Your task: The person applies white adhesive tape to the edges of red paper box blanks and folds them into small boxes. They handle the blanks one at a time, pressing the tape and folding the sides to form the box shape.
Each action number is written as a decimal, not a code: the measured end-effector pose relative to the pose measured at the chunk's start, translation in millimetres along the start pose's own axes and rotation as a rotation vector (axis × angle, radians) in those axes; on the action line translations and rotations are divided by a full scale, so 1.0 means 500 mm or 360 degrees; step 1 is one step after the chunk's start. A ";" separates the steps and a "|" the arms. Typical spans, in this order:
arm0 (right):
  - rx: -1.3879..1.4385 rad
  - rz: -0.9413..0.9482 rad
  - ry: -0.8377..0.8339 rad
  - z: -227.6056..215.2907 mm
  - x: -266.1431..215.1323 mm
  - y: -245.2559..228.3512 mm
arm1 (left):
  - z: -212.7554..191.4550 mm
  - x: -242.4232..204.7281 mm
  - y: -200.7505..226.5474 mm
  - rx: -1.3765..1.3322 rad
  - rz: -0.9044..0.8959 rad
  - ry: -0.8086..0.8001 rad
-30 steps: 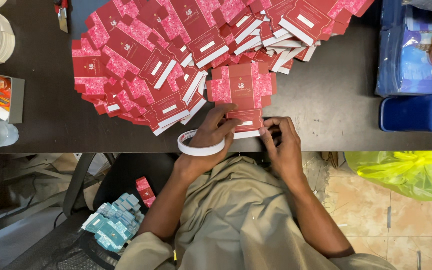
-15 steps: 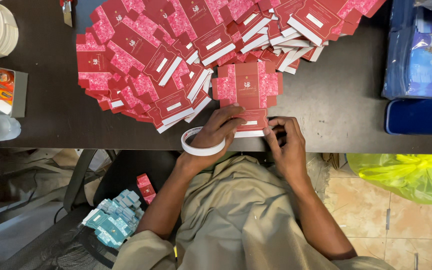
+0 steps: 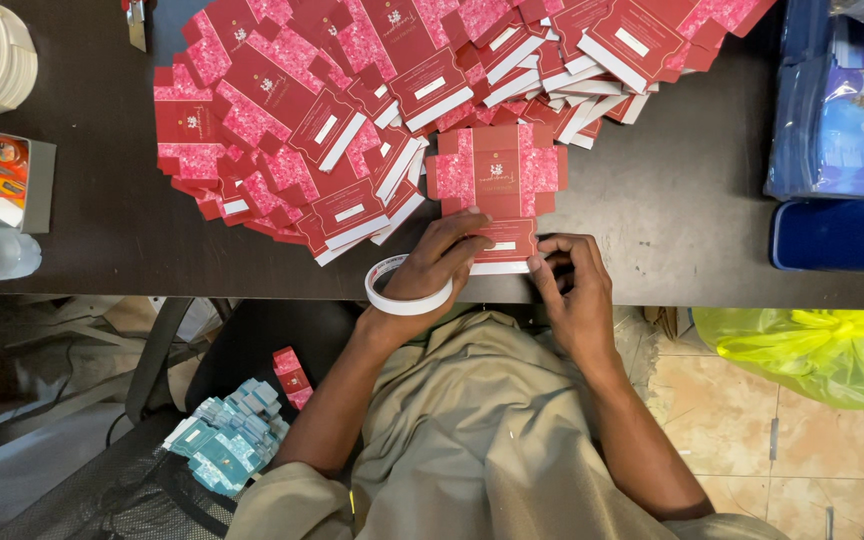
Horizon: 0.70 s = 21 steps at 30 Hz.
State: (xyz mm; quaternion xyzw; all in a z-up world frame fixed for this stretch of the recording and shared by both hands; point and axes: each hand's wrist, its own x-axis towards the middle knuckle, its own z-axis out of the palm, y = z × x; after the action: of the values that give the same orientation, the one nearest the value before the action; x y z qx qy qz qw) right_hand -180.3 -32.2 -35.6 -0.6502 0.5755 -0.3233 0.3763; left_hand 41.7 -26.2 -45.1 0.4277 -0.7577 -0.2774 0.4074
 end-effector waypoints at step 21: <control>-0.0397 -0.0648 0.0134 0.085 0.015 -0.014 | 0.035 -0.020 -0.003 -0.0337 -0.0167 0.0311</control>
State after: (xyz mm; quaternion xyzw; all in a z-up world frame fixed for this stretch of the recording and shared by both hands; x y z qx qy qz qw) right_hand -139.4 -34.1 -51.5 -0.7802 0.4831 -0.3457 0.1957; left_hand 30.4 -17.0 -59.0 0.4462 -0.6576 -0.3337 0.5070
